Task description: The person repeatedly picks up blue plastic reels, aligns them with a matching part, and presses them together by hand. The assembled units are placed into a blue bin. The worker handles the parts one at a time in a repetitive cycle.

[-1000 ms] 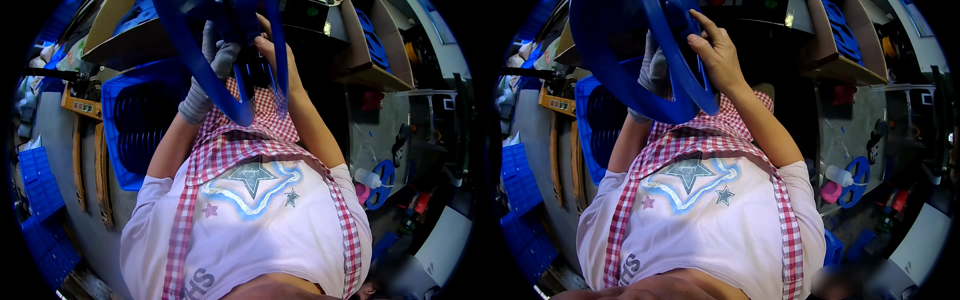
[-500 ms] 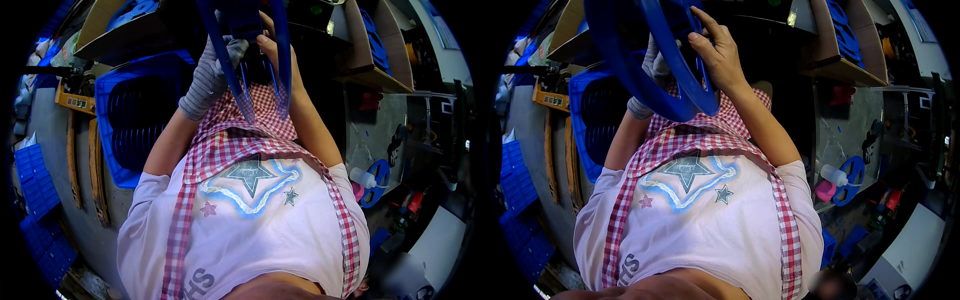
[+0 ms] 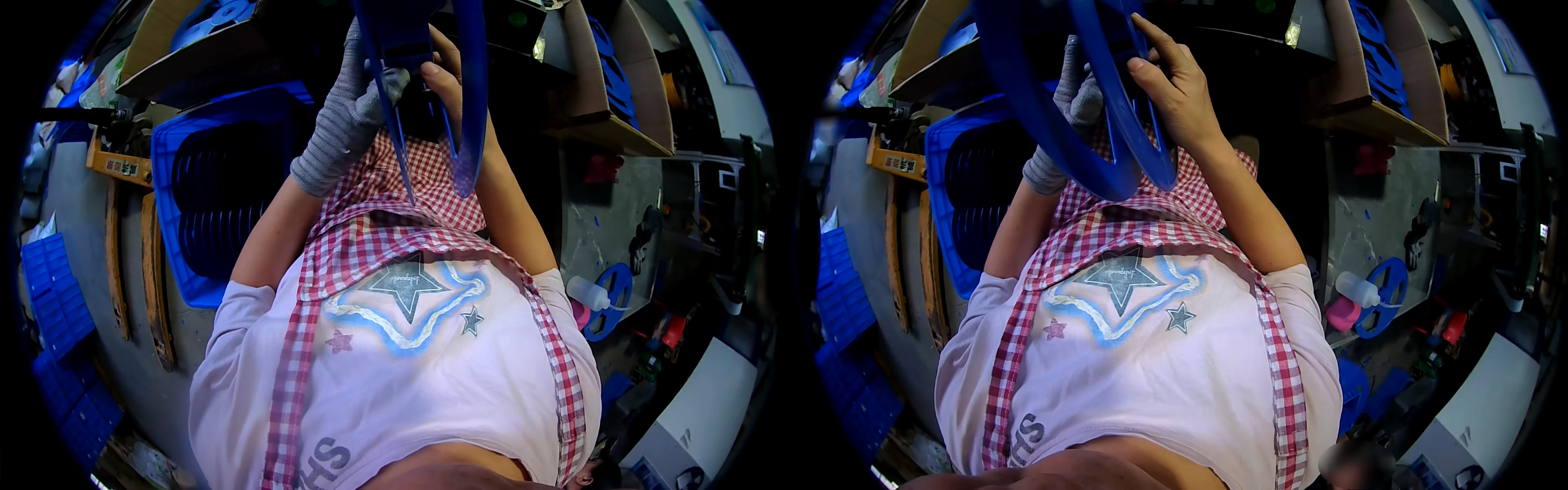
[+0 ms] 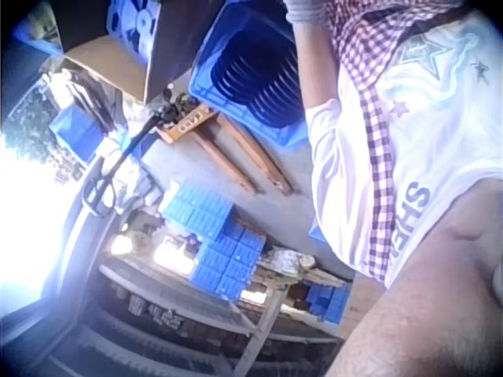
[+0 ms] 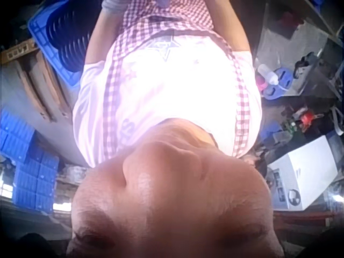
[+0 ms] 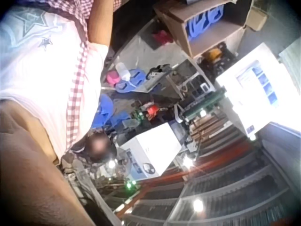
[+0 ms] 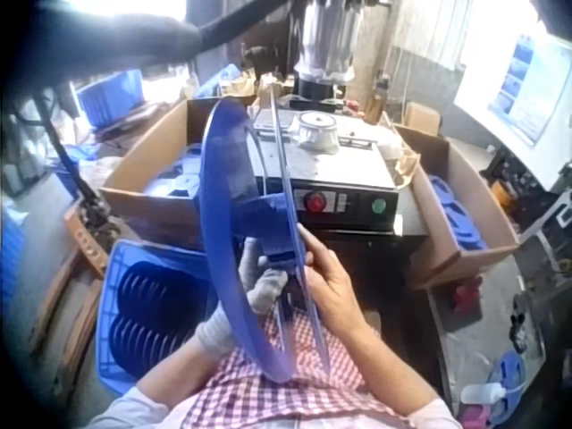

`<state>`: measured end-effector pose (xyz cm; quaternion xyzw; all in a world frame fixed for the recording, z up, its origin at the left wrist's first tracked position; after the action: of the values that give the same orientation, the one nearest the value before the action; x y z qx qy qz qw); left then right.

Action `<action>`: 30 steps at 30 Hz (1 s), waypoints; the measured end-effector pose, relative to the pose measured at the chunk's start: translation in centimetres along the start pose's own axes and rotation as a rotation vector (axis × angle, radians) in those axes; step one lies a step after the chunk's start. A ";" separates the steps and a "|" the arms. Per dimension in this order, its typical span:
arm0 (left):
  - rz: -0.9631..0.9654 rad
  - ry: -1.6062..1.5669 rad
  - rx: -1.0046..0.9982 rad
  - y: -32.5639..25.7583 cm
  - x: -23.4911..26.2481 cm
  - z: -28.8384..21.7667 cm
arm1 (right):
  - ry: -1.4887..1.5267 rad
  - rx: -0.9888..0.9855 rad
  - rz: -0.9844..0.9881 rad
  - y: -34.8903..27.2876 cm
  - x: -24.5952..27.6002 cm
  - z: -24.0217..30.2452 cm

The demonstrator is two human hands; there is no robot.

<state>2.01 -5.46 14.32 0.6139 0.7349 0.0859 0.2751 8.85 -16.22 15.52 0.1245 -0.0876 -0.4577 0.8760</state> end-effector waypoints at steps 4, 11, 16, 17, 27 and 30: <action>-0.003 0.217 0.027 0.0 0.6 0.4 | -0.017 0.016 -0.004 0.0 -0.2 0.0; -0.007 0.168 0.113 0.3 0.5 -1.7 | -0.435 0.017 0.079 1.3 0.8 3.0; 0.067 0.166 -0.025 3.2 1.6 -0.8 | -1.008 0.252 0.066 3.0 1.0 9.6; 0.074 0.116 0.008 3.8 1.7 -0.4 | -1.031 0.102 0.142 3.5 1.1 9.8; 0.176 -0.390 0.145 16.9 9.2 2.3 | -1.135 0.024 0.158 17.2 9.9 5.8; 0.255 -0.339 0.098 23.9 11.3 3.5 | -1.171 0.045 0.137 24.9 11.8 2.7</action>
<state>23.10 10.02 19.13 0.7202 0.5979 -0.0201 0.3514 34.24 -12.62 26.03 -0.1366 -0.5742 -0.3906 0.7065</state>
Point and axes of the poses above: each hand's wrist, its own y-axis towards the middle knuckle, its own x-axis out of the back of the hand, z = x × y, the point moved 10 cm from there along y, towards the middle knuckle, and after that the axes turned 3 degrees about -x, right-handed, at the moved point
